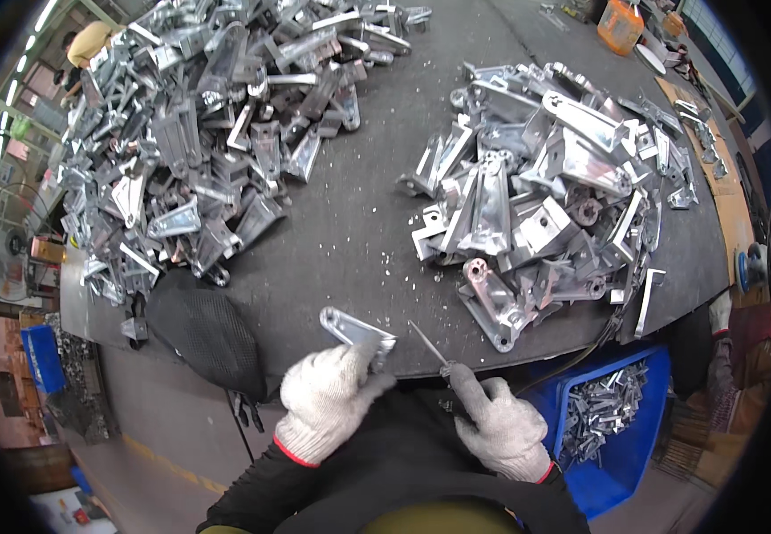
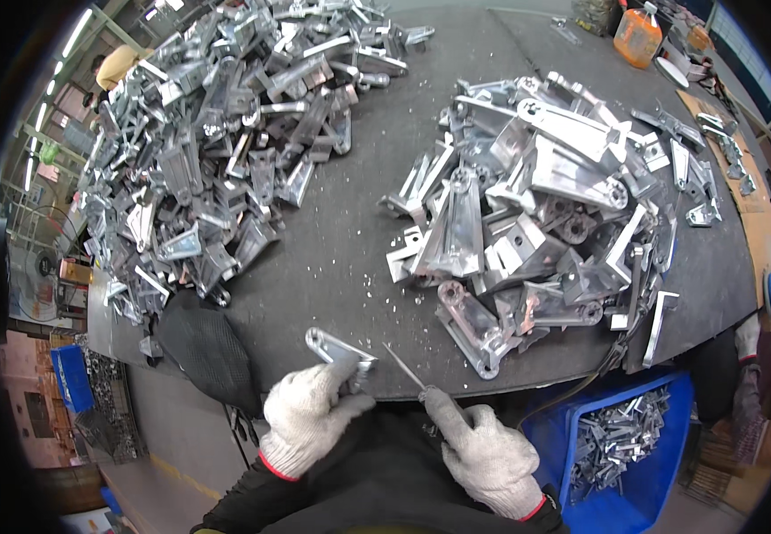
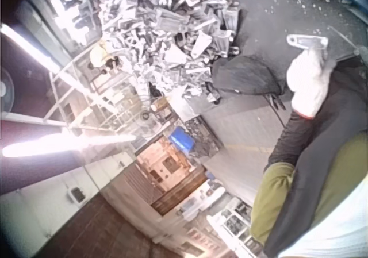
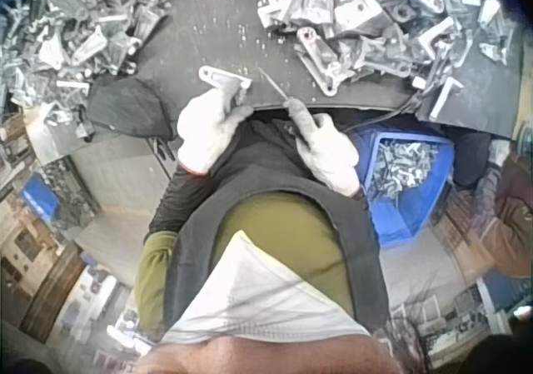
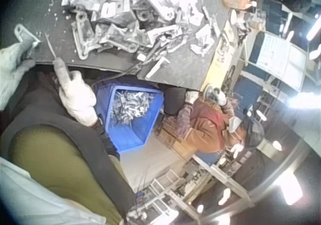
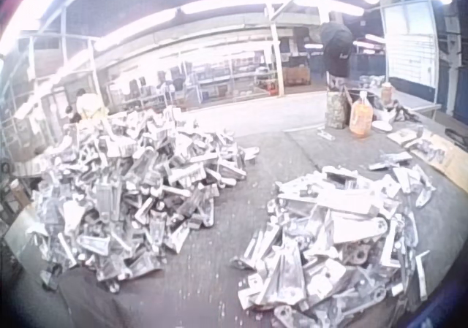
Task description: The person picks metal parts from a pile on a workbench, deburrs them with a handheld pneumatic tool, and stacks the finished parts into another pile.
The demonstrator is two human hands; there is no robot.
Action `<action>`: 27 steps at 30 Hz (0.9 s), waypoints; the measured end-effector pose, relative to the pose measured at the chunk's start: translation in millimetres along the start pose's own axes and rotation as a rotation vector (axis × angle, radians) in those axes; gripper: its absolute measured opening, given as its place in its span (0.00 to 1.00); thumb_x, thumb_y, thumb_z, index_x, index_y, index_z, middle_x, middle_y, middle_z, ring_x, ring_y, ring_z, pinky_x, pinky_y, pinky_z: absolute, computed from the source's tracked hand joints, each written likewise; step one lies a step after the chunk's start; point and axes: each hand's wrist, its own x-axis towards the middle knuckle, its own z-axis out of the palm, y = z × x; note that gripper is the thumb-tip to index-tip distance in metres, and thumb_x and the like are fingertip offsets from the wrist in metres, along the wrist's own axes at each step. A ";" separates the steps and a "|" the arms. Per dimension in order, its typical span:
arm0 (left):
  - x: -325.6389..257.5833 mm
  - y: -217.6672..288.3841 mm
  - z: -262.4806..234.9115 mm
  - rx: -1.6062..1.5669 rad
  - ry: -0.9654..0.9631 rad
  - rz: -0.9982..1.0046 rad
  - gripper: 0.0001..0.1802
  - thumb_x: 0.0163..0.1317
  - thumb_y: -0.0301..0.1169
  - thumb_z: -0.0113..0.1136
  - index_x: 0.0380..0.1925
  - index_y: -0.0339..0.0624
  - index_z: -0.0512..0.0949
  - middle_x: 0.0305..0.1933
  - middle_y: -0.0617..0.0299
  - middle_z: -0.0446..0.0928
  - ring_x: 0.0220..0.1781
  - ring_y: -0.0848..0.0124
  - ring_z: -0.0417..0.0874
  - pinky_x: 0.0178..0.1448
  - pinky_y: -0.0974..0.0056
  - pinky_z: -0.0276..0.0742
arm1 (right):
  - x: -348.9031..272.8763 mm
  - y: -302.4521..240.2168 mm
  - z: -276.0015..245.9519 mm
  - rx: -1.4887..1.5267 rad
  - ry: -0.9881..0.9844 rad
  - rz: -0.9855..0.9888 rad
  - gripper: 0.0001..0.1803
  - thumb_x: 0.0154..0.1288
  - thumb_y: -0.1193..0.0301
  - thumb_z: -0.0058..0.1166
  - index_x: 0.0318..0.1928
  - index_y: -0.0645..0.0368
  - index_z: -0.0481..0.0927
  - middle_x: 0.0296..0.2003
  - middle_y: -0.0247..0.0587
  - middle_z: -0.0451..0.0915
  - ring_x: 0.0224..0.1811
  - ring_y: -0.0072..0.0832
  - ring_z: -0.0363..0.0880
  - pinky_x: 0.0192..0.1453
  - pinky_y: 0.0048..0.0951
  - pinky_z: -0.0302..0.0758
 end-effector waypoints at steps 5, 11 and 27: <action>11.2 -3.3 -5.2 0.132 0.431 0.303 0.41 0.36 0.35 0.84 0.57 0.41 0.83 0.58 0.54 0.79 0.58 0.51 0.81 0.59 0.46 0.83 | -9.4 2.7 -9.7 0.016 -0.286 0.166 0.43 0.63 0.57 0.67 0.78 0.26 0.67 0.43 0.50 0.83 0.36 0.50 0.89 0.39 0.50 0.87; -21.6 32.8 33.5 -0.247 0.455 0.378 0.40 0.26 0.32 0.81 0.51 0.39 0.85 0.51 0.54 0.79 0.58 0.52 0.82 0.57 0.46 0.85 | -17.4 1.5 5.9 -0.004 -0.308 0.253 0.42 0.63 0.47 0.69 0.76 0.28 0.68 0.44 0.53 0.83 0.39 0.55 0.89 0.41 0.53 0.87; 27.5 -40.2 10.6 -0.305 -0.015 0.453 0.42 0.29 0.40 0.84 0.54 0.55 0.86 0.55 0.67 0.84 0.63 0.58 0.84 0.69 0.51 0.79 | -4.1 4.6 -12.2 -0.139 -0.421 0.019 0.37 0.63 0.46 0.68 0.73 0.22 0.73 0.34 0.41 0.81 0.26 0.46 0.87 0.28 0.48 0.84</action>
